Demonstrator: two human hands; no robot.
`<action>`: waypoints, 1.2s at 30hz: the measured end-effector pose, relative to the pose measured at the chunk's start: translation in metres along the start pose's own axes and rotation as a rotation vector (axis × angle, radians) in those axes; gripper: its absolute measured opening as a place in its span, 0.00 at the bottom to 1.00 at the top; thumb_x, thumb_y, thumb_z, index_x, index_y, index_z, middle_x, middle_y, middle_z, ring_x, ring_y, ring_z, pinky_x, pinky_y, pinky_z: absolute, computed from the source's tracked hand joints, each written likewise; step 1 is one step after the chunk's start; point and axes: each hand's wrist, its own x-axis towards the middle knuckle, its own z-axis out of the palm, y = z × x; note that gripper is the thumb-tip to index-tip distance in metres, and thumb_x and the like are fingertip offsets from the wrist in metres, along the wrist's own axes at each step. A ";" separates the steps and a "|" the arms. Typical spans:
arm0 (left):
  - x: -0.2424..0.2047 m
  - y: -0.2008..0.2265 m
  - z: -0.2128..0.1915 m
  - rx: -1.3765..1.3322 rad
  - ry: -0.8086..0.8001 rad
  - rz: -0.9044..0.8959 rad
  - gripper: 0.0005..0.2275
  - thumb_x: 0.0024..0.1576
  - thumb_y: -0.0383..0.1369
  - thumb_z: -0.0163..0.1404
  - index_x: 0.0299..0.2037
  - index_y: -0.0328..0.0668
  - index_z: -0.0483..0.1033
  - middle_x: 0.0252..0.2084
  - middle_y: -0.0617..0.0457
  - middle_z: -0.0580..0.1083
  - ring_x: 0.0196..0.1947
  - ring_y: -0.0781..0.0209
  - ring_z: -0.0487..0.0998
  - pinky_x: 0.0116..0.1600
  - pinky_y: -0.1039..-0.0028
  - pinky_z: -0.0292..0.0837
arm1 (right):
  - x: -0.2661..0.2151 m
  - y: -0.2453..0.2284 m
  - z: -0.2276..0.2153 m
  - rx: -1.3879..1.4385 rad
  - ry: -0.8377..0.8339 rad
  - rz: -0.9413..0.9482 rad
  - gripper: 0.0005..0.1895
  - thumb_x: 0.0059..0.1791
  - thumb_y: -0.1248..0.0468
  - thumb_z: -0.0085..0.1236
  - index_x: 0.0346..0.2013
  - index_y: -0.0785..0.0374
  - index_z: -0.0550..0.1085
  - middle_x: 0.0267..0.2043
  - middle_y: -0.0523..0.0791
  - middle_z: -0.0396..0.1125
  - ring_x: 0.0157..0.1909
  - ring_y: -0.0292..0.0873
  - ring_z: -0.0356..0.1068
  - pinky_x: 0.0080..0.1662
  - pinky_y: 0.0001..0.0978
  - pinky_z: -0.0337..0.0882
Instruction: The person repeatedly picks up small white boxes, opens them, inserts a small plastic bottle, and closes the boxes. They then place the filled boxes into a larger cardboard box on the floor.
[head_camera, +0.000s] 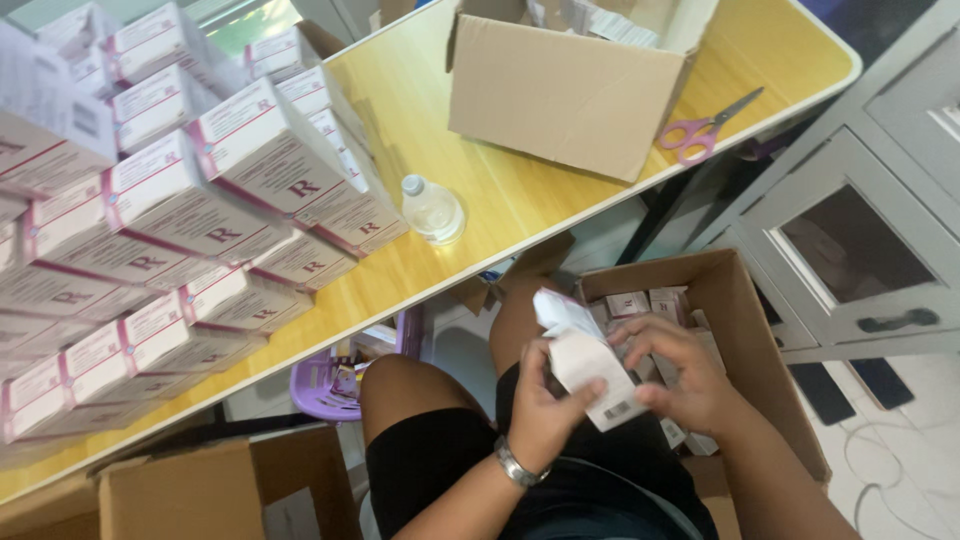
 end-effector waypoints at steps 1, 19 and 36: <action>-0.004 0.001 -0.004 0.255 0.057 0.154 0.24 0.50 0.32 0.66 0.54 0.47 0.66 0.54 0.41 0.66 0.54 0.47 0.72 0.57 0.57 0.73 | 0.001 -0.005 0.004 -0.027 0.006 0.056 0.28 0.41 0.46 0.66 0.46 0.59 0.71 0.58 0.50 0.70 0.64 0.53 0.68 0.63 0.47 0.65; -0.007 0.080 -0.054 1.253 0.130 0.373 0.19 0.46 0.39 0.67 0.47 0.53 0.80 0.44 0.45 0.70 0.40 0.44 0.77 0.39 0.61 0.76 | 0.076 -0.079 0.092 -0.138 0.246 -0.249 0.22 0.51 0.75 0.42 0.61 0.67 0.66 0.61 0.53 0.67 0.67 0.49 0.66 0.68 0.41 0.64; -0.021 0.107 -0.079 0.843 0.336 0.715 0.29 0.46 0.40 0.69 0.45 0.41 0.59 0.62 0.32 0.65 0.51 0.46 0.78 0.52 0.63 0.78 | 0.118 -0.074 0.107 0.604 0.314 -0.132 0.08 0.58 0.74 0.49 0.50 0.62 0.68 0.61 0.55 0.66 0.64 0.48 0.71 0.63 0.41 0.74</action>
